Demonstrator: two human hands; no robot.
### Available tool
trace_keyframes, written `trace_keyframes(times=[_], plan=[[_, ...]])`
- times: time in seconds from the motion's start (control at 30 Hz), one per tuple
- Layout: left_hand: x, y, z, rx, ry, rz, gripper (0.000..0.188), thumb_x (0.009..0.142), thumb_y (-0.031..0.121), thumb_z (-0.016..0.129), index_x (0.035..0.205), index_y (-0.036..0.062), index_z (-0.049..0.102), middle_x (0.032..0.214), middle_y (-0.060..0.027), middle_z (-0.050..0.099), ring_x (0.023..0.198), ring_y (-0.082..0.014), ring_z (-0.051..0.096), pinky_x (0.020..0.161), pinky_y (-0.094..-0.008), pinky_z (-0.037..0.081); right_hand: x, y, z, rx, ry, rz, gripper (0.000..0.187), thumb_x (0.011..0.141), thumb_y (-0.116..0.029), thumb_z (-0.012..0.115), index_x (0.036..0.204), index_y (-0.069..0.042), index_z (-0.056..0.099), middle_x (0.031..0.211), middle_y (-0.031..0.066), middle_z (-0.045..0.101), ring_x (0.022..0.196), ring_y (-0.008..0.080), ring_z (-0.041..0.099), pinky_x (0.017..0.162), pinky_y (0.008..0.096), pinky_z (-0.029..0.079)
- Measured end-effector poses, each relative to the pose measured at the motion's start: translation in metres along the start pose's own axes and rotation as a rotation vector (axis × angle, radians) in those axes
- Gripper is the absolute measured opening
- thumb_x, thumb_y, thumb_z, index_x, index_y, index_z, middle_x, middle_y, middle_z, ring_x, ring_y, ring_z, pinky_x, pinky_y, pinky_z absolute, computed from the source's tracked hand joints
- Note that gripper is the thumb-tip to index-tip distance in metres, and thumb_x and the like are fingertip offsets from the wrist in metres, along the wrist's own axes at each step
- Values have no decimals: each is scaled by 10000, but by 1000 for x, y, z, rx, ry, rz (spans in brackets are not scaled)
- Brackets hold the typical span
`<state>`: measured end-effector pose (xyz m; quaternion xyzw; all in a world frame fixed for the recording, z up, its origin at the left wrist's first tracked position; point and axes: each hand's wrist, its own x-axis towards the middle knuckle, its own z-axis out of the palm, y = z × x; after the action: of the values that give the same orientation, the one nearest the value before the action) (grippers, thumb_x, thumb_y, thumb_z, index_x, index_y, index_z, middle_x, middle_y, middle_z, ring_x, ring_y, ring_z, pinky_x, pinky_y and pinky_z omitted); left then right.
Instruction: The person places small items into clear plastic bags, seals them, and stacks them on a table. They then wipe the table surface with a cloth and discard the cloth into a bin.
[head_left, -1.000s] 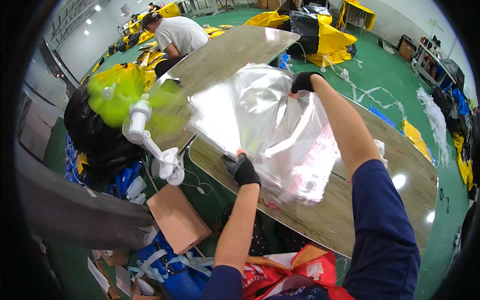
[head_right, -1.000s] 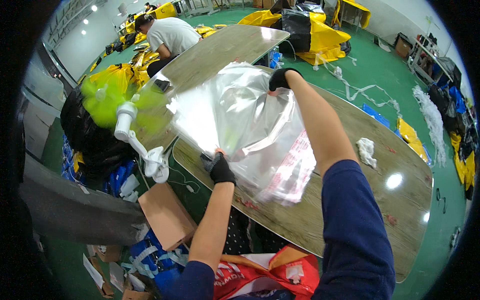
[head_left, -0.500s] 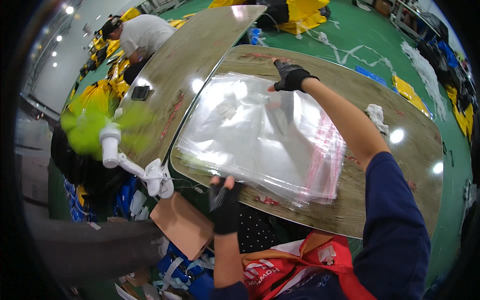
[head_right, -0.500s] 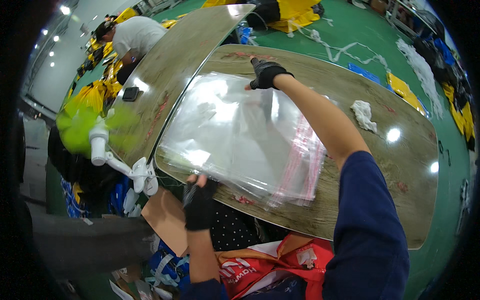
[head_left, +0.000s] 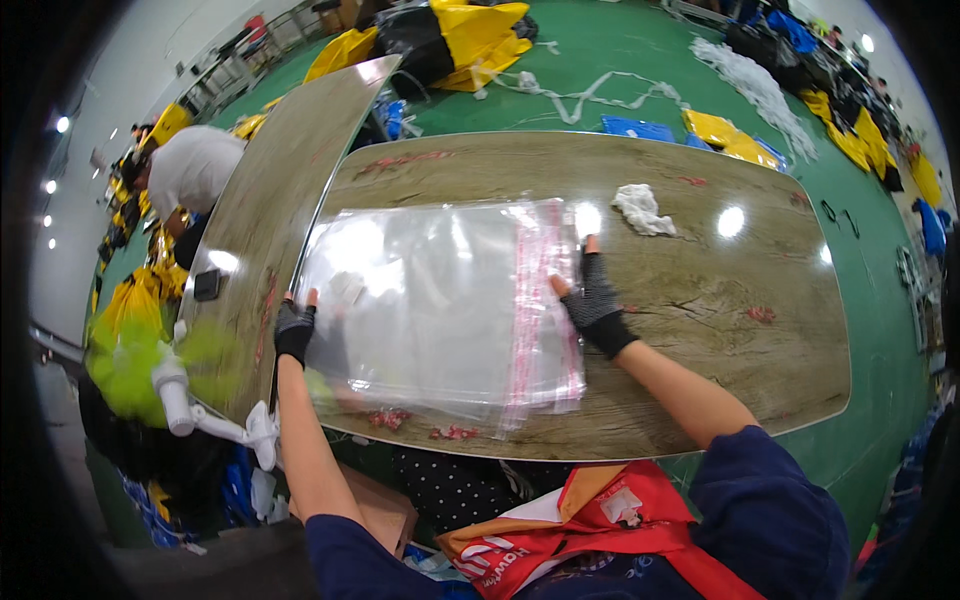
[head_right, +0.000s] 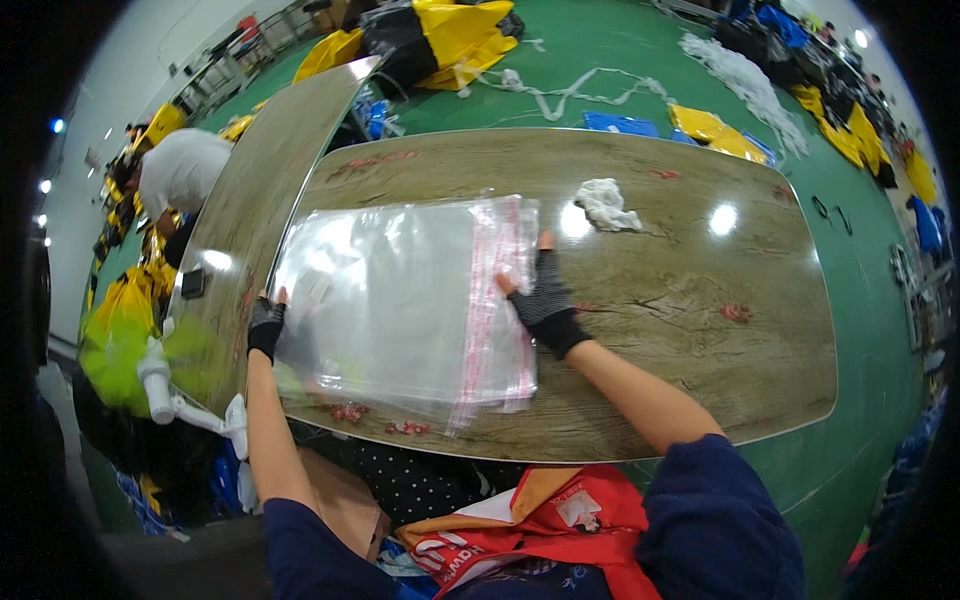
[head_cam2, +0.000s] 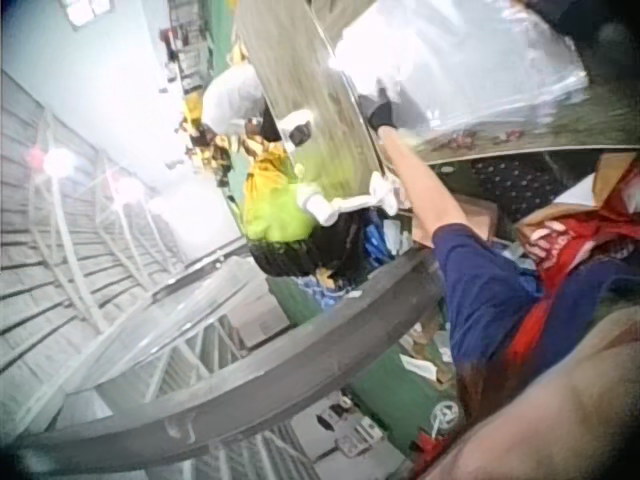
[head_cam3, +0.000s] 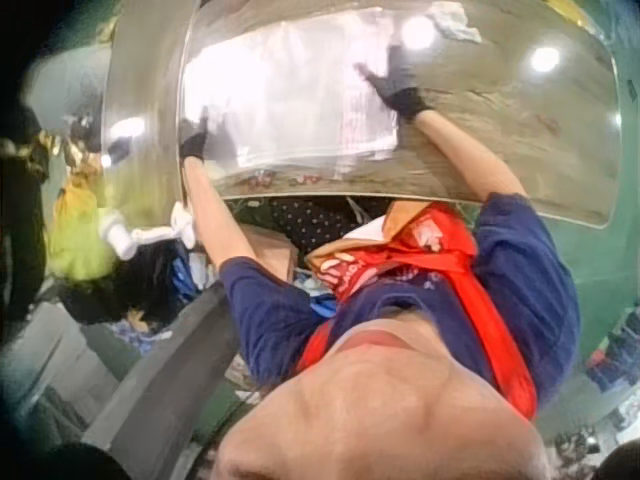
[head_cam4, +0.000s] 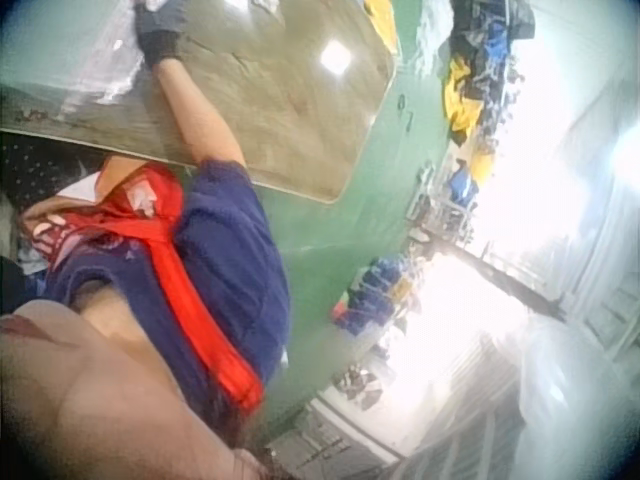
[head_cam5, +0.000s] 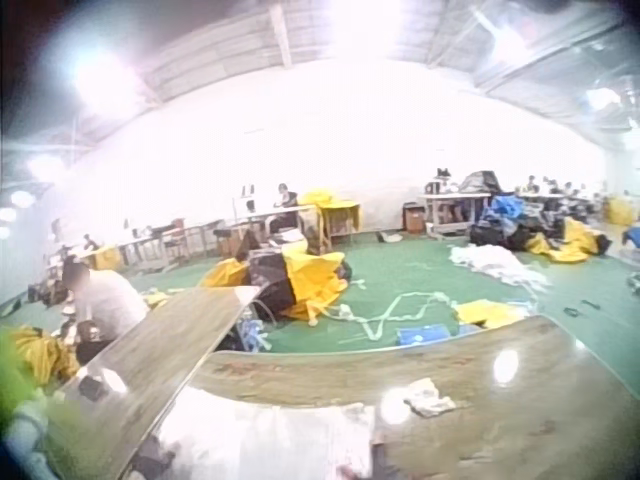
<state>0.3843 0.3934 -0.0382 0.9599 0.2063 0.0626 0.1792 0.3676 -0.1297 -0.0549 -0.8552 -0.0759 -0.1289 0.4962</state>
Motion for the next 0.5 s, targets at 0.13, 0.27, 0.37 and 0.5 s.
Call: trace_keyframes(times=[0.13,0.27,0.37,0.5], plan=[[-37,85,29,137,-14,123,956,677,684,592,1340,32,370,1370,-195,369,1282,-334,316,1062,-398,246,8,-33,24,10,-53,125,1074,766,-551,610,1379,106,23,1437,313,78,1359,388,98,1107,394,136],[-47,89,31,165,113,209,909,721,621,606,1360,33,338,1379,-209,343,1285,-347,305,1067,-408,239,31,-38,7,36,-40,139,780,788,-483,607,1276,69,350,1304,262,378,1231,368,362,1030,397,295],[-59,76,23,108,407,266,840,766,531,631,1365,27,326,1380,-213,339,1284,-356,305,1065,-416,247,62,3,-30,-96,232,-111,328,784,-273,613,1001,-28,597,1022,163,596,972,345,546,878,392,427],[-145,102,-2,-215,538,267,684,816,282,664,1336,-19,340,1336,-202,399,1245,-333,370,1047,-388,287,98,45,-101,-528,296,-208,268,737,-200,598,985,-101,609,1013,158,591,995,339,521,892,393,407]])
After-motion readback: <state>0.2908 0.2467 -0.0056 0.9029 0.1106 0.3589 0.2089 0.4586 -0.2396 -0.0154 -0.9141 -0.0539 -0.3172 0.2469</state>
